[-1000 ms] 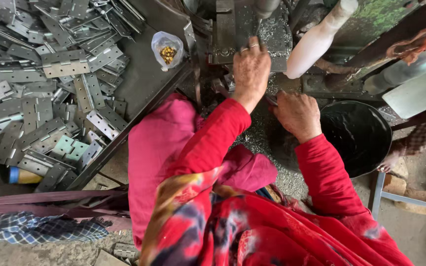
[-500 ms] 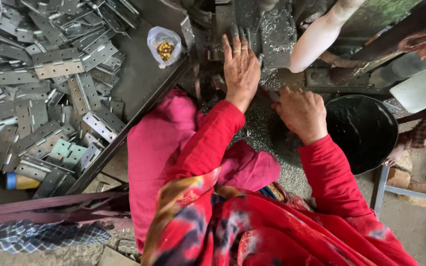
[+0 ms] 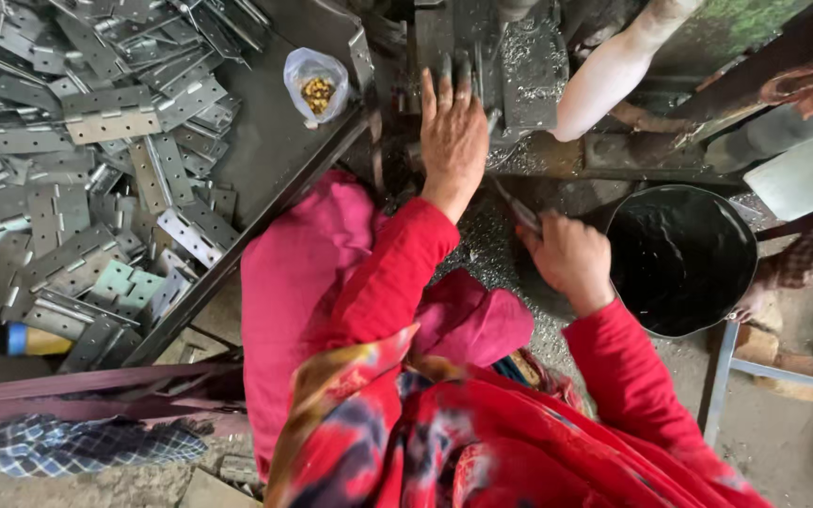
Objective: The person sits on the floor and repeatedly picks up metal hinges from a pile, places them on a grinding machine, and uses a hammer to strike them. The person then removes the processed hinges and places them aside.
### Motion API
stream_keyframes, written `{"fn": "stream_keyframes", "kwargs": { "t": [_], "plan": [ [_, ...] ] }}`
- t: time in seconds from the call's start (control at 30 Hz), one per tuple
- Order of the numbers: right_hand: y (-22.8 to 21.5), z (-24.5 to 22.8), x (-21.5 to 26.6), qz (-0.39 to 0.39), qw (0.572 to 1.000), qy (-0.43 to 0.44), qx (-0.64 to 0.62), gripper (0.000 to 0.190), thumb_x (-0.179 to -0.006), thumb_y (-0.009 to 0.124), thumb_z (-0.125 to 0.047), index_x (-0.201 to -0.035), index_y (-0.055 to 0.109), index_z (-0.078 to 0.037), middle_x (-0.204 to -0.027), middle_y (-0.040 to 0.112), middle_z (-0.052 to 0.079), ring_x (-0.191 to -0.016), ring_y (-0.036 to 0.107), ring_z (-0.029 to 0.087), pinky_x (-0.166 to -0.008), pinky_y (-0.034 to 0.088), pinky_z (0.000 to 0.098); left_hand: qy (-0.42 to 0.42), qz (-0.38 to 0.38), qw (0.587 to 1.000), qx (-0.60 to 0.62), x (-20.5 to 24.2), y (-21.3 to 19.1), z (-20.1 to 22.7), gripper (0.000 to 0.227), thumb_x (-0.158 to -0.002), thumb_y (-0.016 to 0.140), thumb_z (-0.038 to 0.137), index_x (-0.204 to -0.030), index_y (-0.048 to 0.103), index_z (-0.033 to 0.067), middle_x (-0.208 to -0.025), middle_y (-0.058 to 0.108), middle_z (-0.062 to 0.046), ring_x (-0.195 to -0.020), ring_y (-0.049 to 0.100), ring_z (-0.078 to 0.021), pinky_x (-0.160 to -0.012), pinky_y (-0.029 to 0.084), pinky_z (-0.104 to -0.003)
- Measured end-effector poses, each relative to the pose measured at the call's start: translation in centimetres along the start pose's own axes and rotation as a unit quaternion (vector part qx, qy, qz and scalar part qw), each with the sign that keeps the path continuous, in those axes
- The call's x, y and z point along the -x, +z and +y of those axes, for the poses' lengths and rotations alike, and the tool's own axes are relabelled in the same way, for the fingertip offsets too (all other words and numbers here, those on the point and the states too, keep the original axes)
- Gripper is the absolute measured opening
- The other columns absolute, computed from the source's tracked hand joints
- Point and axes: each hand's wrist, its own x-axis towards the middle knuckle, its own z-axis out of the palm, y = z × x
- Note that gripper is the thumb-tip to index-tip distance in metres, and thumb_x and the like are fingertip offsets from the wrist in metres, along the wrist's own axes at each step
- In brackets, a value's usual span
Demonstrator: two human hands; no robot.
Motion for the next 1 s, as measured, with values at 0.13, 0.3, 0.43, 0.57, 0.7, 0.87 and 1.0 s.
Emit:
{"fn": "stream_keyframes", "kwargs": {
  "t": [0.13, 0.3, 0.43, 0.57, 0.7, 0.87, 1.0],
  "plan": [
    [1.2, -0.5, 1.6, -0.022, 0.996, 0.006, -0.086, 0.048, -0.098, 0.062, -0.055, -0.101, 0.062, -0.007, -0.080, 0.072, 0.021, -0.073, 0.072, 0.042, -0.067, 0.056, 0.0527, -0.010, -0.004, 1.000, 0.018, -0.3, 0.5, -0.1, 0.050, -0.103, 0.058, 0.040, -0.125, 0.069, -0.0037, -0.157, 0.048, -0.017, -0.149, 0.035, -0.0364, -0.129, 0.009, -0.057],
    [3.0, -1.8, 3.3, 0.008, 0.998, 0.030, -0.053, 0.045, -0.096, 0.063, -0.054, -0.104, 0.064, -0.009, -0.079, 0.072, 0.021, -0.073, 0.071, 0.044, -0.063, 0.055, 0.0550, 0.008, 0.039, 0.999, -0.001, 0.7, 0.7, -0.8, 0.050, -0.099, 0.059, 0.037, -0.127, 0.069, -0.0029, -0.154, 0.053, -0.014, -0.148, 0.039, -0.0350, -0.126, 0.008, -0.056],
    [-0.2, -0.1, 0.1, -0.003, 1.000, -0.017, -0.010, 0.046, -0.099, 0.062, -0.054, -0.101, 0.064, -0.008, -0.080, 0.072, 0.021, -0.073, 0.071, 0.044, -0.064, 0.055, 0.0548, 0.012, 0.032, 0.999, -0.013, -0.8, 1.2, -1.1, 0.051, -0.102, 0.057, 0.037, -0.132, 0.067, -0.0034, -0.151, 0.055, -0.013, -0.151, 0.037, -0.0341, -0.129, 0.008, -0.055],
    [0.0, -0.4, 0.5, 0.027, 0.999, -0.018, 0.002, 0.048, -0.094, 0.064, -0.055, -0.102, 0.065, -0.007, -0.080, 0.071, 0.022, -0.073, 0.071, 0.042, -0.062, 0.056, 0.0520, -0.002, 0.048, 0.998, -0.045, -2.0, 2.1, -1.1, 0.051, -0.101, 0.056, 0.032, -0.137, 0.065, -0.0045, -0.151, 0.054, -0.016, -0.149, 0.038, -0.0348, -0.128, 0.008, -0.053],
    [2.4, -1.7, 3.2, 0.044, 0.998, 0.014, -0.048, 0.044, -0.098, 0.063, -0.051, -0.104, 0.066, -0.007, -0.076, 0.071, 0.022, -0.071, 0.070, 0.043, -0.061, 0.054, 0.0535, 0.000, 0.077, 0.997, 0.007, -0.7, 2.1, -0.7, 0.049, -0.103, 0.054, 0.029, -0.135, 0.065, -0.0051, -0.156, 0.051, -0.017, -0.148, 0.035, -0.0352, -0.129, 0.006, -0.056],
    [-0.4, -1.0, 0.9, 0.009, 1.000, 0.000, 0.025, 0.043, -0.095, 0.064, -0.052, -0.097, 0.065, -0.009, -0.077, 0.072, 0.020, -0.069, 0.072, 0.040, -0.062, 0.056, 0.0507, 0.004, -0.026, 0.999, 0.022, -1.2, 1.3, -0.9, 0.045, -0.104, 0.049, 0.026, -0.135, 0.065, -0.0024, -0.158, 0.045, -0.013, -0.156, 0.025, -0.0370, -0.128, 0.004, -0.059],
    [-0.8, -1.3, 1.1, 0.028, 0.999, -0.030, 0.021, 0.043, -0.101, 0.060, -0.052, -0.098, 0.062, -0.009, -0.078, 0.072, 0.019, -0.070, 0.072, 0.039, -0.062, 0.056, 0.0500, -0.046, -0.043, 0.998, -0.008, -3.1, 2.5, -0.5, 0.045, -0.104, 0.042, 0.026, -0.136, 0.064, 0.0019, -0.163, 0.038, -0.011, -0.155, 0.023, -0.0340, -0.127, 0.001, -0.058]
  ]
}}
